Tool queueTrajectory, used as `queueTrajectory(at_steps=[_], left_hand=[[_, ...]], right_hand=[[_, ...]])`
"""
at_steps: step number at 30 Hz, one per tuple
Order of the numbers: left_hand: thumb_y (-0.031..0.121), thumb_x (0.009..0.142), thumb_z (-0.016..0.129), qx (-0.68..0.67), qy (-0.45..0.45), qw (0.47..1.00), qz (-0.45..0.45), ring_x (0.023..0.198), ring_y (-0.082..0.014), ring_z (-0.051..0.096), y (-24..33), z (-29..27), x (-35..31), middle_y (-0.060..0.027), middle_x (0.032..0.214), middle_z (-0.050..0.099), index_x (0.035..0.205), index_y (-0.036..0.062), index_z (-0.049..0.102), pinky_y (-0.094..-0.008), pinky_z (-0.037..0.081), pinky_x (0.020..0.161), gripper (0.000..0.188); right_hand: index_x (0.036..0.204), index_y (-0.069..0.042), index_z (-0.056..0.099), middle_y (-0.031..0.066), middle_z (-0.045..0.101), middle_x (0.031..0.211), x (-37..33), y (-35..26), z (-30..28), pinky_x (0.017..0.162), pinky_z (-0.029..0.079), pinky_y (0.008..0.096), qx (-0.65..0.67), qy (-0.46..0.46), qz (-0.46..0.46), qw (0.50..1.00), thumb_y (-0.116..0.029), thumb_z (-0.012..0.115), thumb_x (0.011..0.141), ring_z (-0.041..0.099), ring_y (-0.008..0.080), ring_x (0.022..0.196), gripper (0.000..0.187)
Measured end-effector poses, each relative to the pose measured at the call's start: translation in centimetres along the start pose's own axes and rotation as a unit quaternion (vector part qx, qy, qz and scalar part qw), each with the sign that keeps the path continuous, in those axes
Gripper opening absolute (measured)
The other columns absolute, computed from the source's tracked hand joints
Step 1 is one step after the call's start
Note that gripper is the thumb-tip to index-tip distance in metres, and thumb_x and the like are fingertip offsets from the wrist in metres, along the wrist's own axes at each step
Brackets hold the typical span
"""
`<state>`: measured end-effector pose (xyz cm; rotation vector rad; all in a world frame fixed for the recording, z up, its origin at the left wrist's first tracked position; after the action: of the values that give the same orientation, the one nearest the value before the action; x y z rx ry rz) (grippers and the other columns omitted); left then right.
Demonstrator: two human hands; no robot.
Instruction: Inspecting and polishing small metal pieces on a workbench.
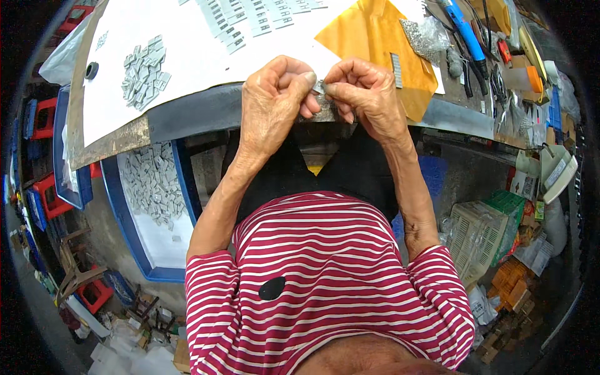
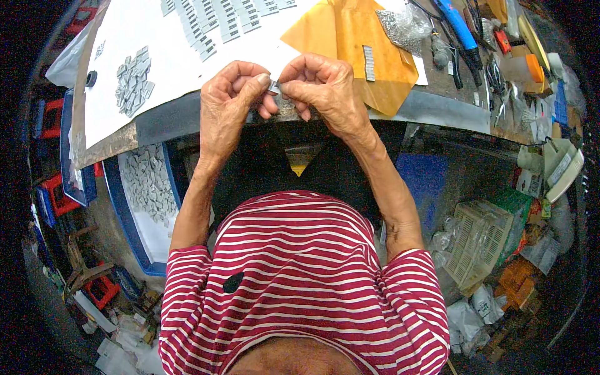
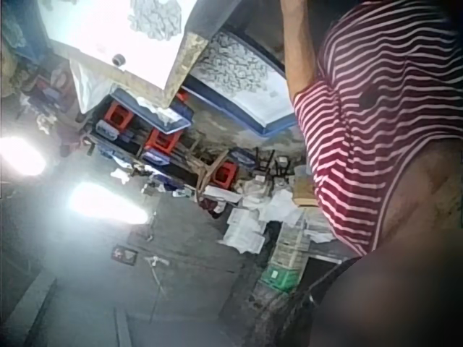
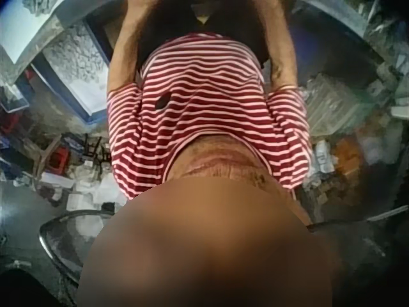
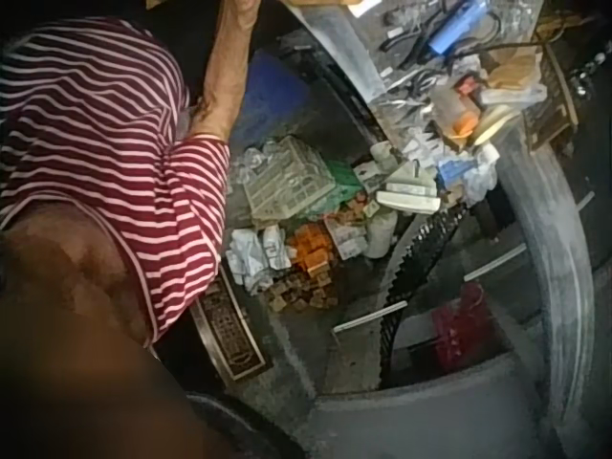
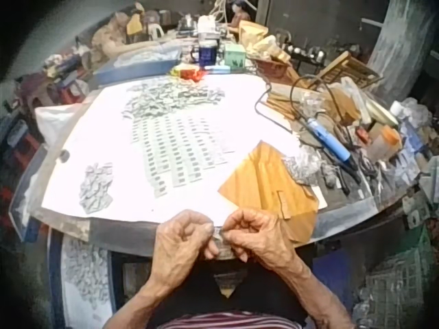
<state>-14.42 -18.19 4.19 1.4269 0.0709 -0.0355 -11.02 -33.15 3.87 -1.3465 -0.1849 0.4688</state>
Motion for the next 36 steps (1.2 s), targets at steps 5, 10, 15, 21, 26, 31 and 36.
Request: queueTrajectory(at_steps=[5, 10, 15, 21, 26, 31, 36], left_hand=[[0.006, 0.085, 0.051, -0.016, -0.003, 1.0, 0.0, 0.054, -0.0085, 0.057, -0.3, 0.2, 0.0, -0.0062, 0.062, 0.058, 0.086, -0.0046, 0.054, -0.018, 0.046, 0.048, 0.011], [0.006, 0.086, 0.051, -0.033, -0.013, 0.999, -0.004, 0.055, -0.0096, 0.057, -0.6, 0.2, 0.0, -0.0064, 0.062, 0.057, 0.087, -0.0042, 0.054, -0.0186, 0.046, 0.049, 0.01], [0.005, 0.086, 0.051, -0.047, -0.028, 0.998, -0.009, 0.054, -0.01, 0.057, -0.9, 0.2, 0.1, -0.0076, 0.063, 0.058, 0.087, -0.0044, 0.054, -0.0187, 0.046, 0.049, 0.01], [0.005, 0.086, 0.051, -0.08, -0.029, 0.996, -0.024, 0.054, -0.0117, 0.059, -1.0, 0.3, 0.1, -0.0087, 0.063, 0.059, 0.087, -0.0051, 0.054, -0.0195, 0.048, 0.049, 0.011], [0.005, 0.086, 0.051, -0.099, -0.027, 0.994, -0.024, 0.054, -0.0123, 0.059, -1.3, 0.3, 0.2, -0.0092, 0.064, 0.059, 0.088, -0.0052, 0.054, -0.0198, 0.048, 0.049, 0.01], [0.005, 0.086, 0.051, -0.094, -0.027, 0.995, -0.03, 0.053, -0.0124, 0.058, -1.3, 0.2, 0.3, -0.0092, 0.063, 0.059, 0.088, -0.0051, 0.053, -0.0197, 0.047, 0.048, 0.011], [0.006, 0.085, 0.053, -0.1, -0.042, 0.993, -0.045, 0.053, -0.012, 0.058, -1.1, 0.2, 0.4, -0.0101, 0.063, 0.059, 0.087, -0.0054, 0.053, -0.0196, 0.047, 0.048, 0.012]], right_hand=[[0.079, 0.001, 0.059, 0.0014, 0.056, 0.062, 0.0, -0.1, -0.1, 0.038, 0.037, 0.0164, -0.027, -0.002, 0.011, 1.0, -0.002, 0.061, 0.073, 0.048, 0.0042, 0.047, 0.006], [0.079, 0.001, 0.059, 0.0011, 0.056, 0.062, 0.2, 0.0, -0.3, 0.038, 0.036, 0.0164, -0.038, -0.003, 0.02, 0.999, -0.002, 0.061, 0.073, 0.047, 0.0038, 0.047, 0.007], [0.081, 0.0, 0.059, 0.0006, 0.056, 0.063, 0.4, 0.1, -0.6, 0.038, 0.035, 0.0159, -0.038, -0.015, 0.032, 0.999, -0.003, 0.061, 0.073, 0.045, 0.0033, 0.046, 0.009], [0.086, 0.0, 0.058, 0.0, 0.056, 0.063, 0.6, 0.4, -1.0, 0.038, 0.033, 0.0157, -0.028, -0.024, 0.042, 0.998, -0.008, 0.063, 0.074, 0.044, 0.0032, 0.043, 0.015], [0.084, 0.001, 0.059, 0.0009, 0.056, 0.063, 0.6, 0.5, -0.9, 0.04, 0.035, 0.0164, -0.051, -0.025, 0.052, 0.997, -0.008, 0.063, 0.073, 0.045, 0.0041, 0.047, 0.014], [0.086, 0.002, 0.058, -0.0008, 0.052, 0.065, 0.6, 0.4, -0.7, 0.04, 0.032, 0.0163, -0.044, -0.026, 0.051, 0.997, -0.003, 0.06, 0.075, 0.042, 0.0036, 0.047, 0.013], [0.081, 0.002, 0.06, 0.0019, 0.055, 0.064, 0.7, 0.4, -0.8, 0.04, 0.033, 0.0164, 0.009, -0.033, 0.066, 0.997, -0.005, 0.062, 0.071, 0.044, 0.0043, 0.047, 0.012]])
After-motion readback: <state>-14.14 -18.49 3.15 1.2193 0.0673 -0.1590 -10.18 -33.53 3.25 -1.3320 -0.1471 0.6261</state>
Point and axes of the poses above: each hand's wrist, its own x-axis towards the middle knuckle, its own z-axis out of the palm, y = z × x, the point moved 2 cm from there along x, towards the middle knuckle
